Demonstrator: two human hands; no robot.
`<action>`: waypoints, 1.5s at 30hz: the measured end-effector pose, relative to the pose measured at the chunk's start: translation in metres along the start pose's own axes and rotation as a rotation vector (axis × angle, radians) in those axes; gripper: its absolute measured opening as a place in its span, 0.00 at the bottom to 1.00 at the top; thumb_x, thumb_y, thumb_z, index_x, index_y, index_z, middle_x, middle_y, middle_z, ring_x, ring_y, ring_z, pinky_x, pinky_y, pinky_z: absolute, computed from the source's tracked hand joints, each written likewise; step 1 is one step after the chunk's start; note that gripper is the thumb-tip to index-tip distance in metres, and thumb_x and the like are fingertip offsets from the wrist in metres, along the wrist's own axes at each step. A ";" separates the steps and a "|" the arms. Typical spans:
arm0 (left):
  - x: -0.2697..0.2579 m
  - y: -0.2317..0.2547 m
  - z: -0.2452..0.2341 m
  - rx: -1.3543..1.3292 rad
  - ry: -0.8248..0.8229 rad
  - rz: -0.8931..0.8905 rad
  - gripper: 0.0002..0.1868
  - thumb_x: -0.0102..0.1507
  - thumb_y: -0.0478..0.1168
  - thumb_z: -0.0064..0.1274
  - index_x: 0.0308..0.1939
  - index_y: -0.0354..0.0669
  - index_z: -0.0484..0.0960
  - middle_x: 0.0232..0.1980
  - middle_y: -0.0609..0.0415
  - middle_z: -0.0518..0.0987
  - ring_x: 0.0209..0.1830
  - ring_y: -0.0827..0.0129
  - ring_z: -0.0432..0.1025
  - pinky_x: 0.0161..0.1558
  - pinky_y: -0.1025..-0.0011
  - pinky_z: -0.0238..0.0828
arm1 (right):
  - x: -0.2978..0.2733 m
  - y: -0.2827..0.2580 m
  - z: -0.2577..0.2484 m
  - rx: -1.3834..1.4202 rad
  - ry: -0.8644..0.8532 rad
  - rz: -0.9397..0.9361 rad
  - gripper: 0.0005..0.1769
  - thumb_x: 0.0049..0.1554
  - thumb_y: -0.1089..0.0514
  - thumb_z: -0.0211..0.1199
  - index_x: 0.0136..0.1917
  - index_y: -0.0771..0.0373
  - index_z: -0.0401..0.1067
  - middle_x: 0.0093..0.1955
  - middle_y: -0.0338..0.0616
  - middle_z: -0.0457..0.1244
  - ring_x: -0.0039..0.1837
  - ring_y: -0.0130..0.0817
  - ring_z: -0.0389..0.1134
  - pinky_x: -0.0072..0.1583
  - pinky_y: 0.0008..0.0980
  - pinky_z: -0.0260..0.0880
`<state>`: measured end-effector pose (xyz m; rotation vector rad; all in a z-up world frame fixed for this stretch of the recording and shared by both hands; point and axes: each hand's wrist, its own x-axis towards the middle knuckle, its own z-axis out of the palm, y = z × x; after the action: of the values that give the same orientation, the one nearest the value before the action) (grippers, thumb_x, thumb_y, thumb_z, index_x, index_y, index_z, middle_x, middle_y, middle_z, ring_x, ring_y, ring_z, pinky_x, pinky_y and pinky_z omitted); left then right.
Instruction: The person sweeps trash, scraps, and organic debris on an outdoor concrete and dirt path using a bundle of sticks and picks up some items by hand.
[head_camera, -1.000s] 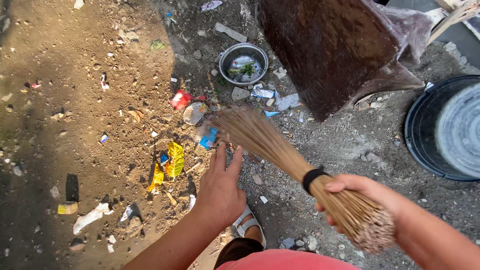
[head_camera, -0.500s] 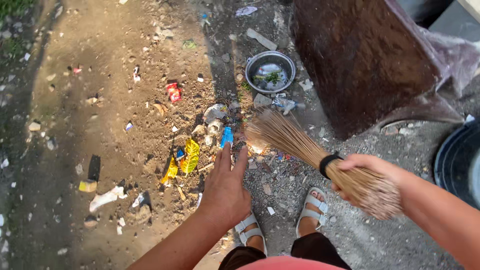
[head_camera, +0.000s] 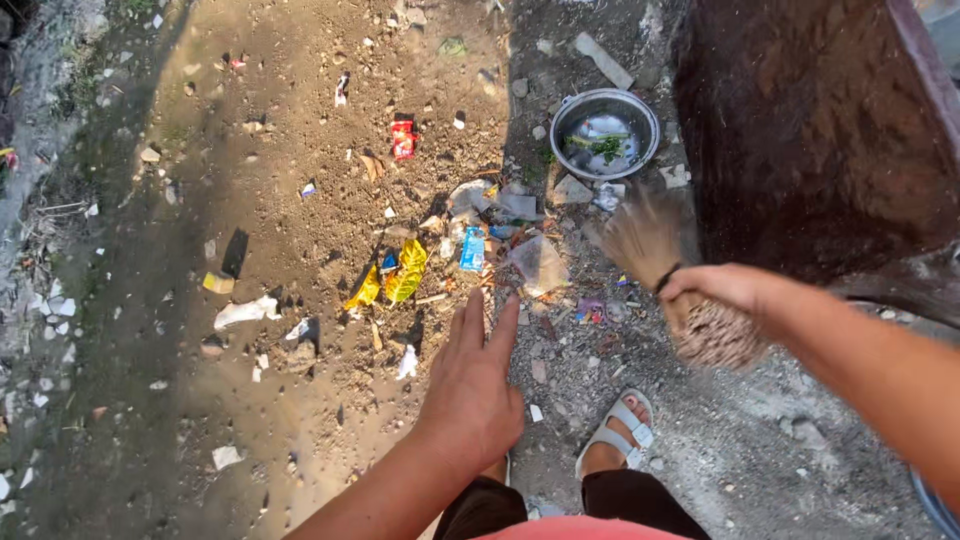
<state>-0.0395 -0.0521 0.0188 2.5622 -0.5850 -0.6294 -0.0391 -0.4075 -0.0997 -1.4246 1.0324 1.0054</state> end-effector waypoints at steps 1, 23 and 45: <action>0.003 0.002 0.001 -0.004 0.007 -0.001 0.51 0.52 0.32 0.52 0.80 0.45 0.51 0.81 0.30 0.43 0.78 0.34 0.41 0.72 0.46 0.43 | -0.006 0.000 0.012 0.129 -0.001 -0.069 0.22 0.45 0.43 0.63 0.43 0.64 0.75 0.35 0.54 0.69 0.31 0.46 0.70 0.33 0.44 0.72; 0.014 -0.009 -0.012 0.051 -0.091 0.080 0.51 0.52 0.34 0.55 0.78 0.46 0.51 0.81 0.32 0.42 0.81 0.38 0.41 0.71 0.48 0.48 | -0.142 0.104 0.055 0.750 -0.031 -0.028 0.32 0.44 0.44 0.60 0.54 0.71 0.71 0.41 0.59 0.69 0.35 0.45 0.71 0.34 0.42 0.74; -0.025 -0.103 -0.065 0.047 -0.078 -0.050 0.53 0.53 0.34 0.55 0.81 0.47 0.48 0.82 0.31 0.39 0.80 0.39 0.36 0.71 0.47 0.44 | -0.070 0.010 0.166 0.646 -0.215 -0.212 0.35 0.45 0.45 0.62 0.58 0.73 0.67 0.46 0.58 0.68 0.42 0.47 0.73 0.44 0.44 0.78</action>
<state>0.0037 0.0641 0.0277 2.6131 -0.5692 -0.7433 -0.0748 -0.2378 -0.0497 -0.8494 0.9116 0.5755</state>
